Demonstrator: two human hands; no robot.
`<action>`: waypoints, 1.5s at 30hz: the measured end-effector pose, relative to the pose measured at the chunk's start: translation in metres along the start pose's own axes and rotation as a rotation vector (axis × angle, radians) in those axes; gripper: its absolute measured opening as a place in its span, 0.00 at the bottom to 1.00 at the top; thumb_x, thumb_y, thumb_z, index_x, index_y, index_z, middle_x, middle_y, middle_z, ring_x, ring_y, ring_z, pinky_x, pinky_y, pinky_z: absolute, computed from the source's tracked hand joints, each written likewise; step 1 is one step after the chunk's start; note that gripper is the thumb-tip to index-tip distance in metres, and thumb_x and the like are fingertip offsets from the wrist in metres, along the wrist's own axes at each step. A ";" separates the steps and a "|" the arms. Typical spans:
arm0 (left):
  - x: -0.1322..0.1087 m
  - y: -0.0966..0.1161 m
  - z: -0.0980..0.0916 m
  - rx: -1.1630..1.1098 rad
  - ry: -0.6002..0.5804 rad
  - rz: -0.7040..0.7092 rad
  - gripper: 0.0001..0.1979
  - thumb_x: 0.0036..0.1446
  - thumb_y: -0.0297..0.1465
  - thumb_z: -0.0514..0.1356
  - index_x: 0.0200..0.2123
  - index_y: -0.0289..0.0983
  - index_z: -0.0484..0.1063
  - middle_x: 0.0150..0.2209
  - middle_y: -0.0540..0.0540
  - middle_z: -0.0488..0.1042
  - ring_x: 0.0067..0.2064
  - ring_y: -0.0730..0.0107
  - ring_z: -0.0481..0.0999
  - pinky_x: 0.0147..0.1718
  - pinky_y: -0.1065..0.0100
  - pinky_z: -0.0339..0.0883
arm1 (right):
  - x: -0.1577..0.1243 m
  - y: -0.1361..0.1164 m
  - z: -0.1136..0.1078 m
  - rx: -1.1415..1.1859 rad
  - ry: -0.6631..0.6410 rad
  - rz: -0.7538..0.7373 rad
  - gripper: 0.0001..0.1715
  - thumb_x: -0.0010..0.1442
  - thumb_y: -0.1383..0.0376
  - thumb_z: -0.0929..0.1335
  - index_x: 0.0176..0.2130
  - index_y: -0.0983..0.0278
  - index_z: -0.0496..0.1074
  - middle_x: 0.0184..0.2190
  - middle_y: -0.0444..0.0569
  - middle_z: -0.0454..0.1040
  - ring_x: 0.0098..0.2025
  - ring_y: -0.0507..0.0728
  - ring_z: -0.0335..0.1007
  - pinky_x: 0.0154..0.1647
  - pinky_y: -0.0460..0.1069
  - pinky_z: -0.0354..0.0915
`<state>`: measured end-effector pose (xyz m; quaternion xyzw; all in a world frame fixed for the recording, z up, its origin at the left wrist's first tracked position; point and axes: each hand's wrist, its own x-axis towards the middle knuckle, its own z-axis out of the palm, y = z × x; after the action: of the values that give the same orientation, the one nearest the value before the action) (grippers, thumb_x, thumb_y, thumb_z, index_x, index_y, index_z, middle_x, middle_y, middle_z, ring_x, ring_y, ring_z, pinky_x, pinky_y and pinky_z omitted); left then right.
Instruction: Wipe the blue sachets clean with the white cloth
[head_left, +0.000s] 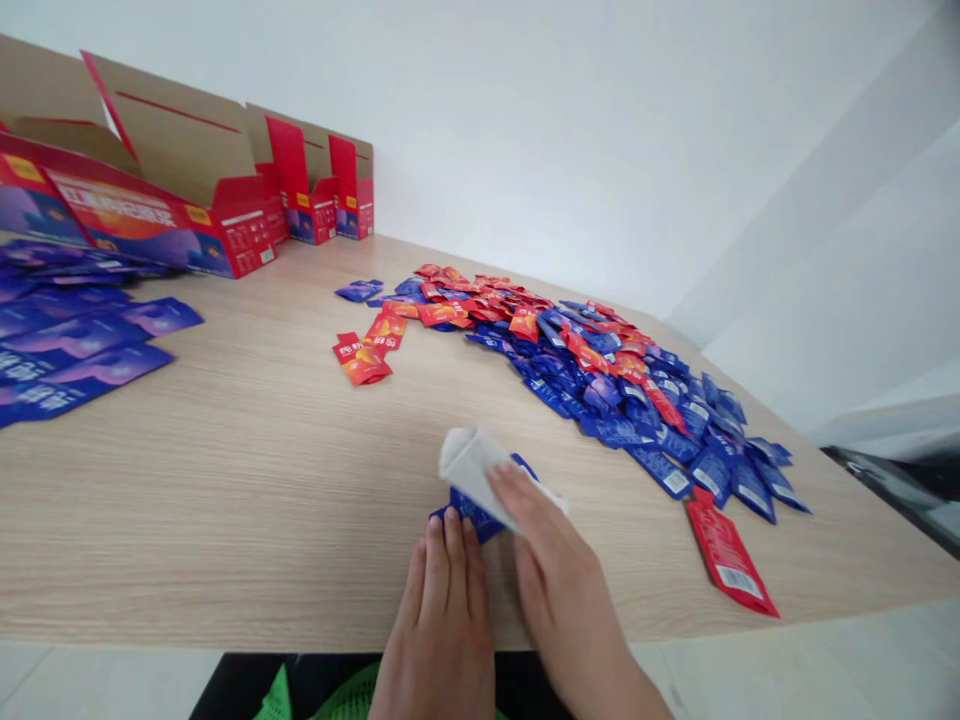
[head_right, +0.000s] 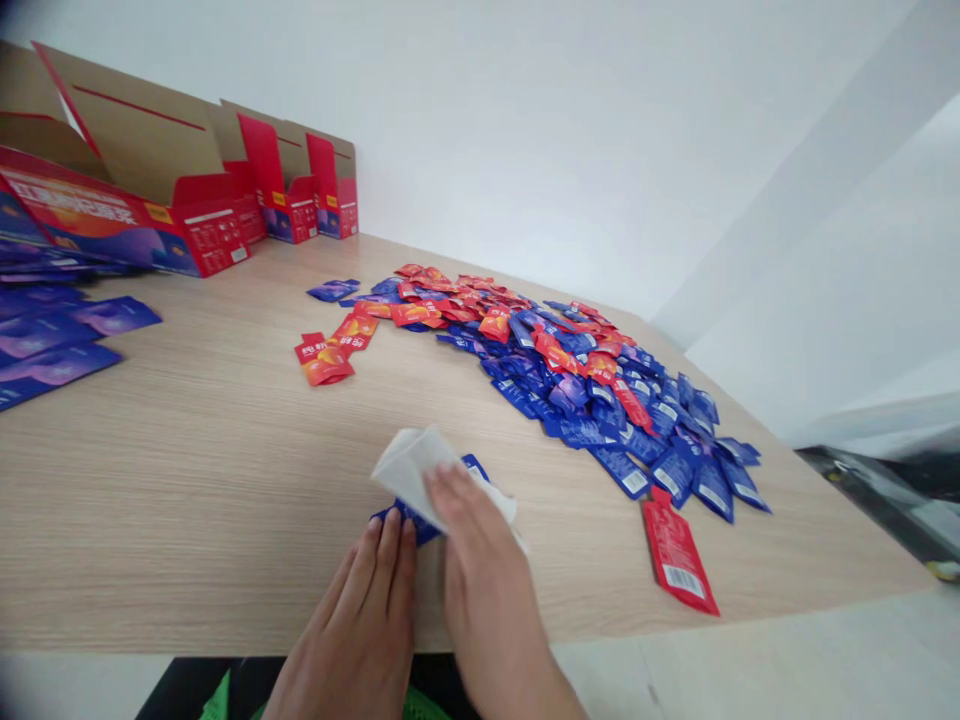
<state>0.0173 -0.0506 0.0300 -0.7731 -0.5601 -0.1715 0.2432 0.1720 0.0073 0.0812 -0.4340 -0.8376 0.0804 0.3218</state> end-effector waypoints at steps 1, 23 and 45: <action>0.000 0.000 -0.001 -0.012 -0.004 0.000 0.27 0.63 0.34 0.51 0.58 0.25 0.74 0.58 0.33 0.79 0.61 0.49 0.76 0.61 0.57 0.70 | 0.000 -0.005 0.007 0.004 -0.058 -0.074 0.38 0.68 0.78 0.59 0.71 0.58 0.64 0.70 0.47 0.69 0.72 0.55 0.63 0.72 0.55 0.64; 0.001 -0.005 -0.010 -0.010 -0.088 0.020 0.25 0.63 0.33 0.54 0.58 0.27 0.76 0.59 0.32 0.78 0.61 0.49 0.77 0.60 0.56 0.71 | -0.002 -0.010 0.005 -0.051 -0.102 -0.138 0.42 0.64 0.81 0.59 0.71 0.60 0.64 0.69 0.48 0.69 0.73 0.57 0.60 0.73 0.59 0.63; 0.008 -0.005 -0.020 0.011 -0.040 -0.016 0.26 0.59 0.28 0.51 0.57 0.24 0.75 0.57 0.32 0.80 0.59 0.54 0.78 0.59 0.60 0.72 | 0.000 0.003 0.014 -0.078 -0.134 -0.078 0.44 0.60 0.83 0.58 0.70 0.61 0.67 0.70 0.48 0.69 0.74 0.56 0.59 0.74 0.61 0.60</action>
<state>0.0151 -0.0542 0.0515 -0.7705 -0.5720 -0.1547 0.2349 0.1655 0.0113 0.0693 -0.4068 -0.8761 0.0641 0.2508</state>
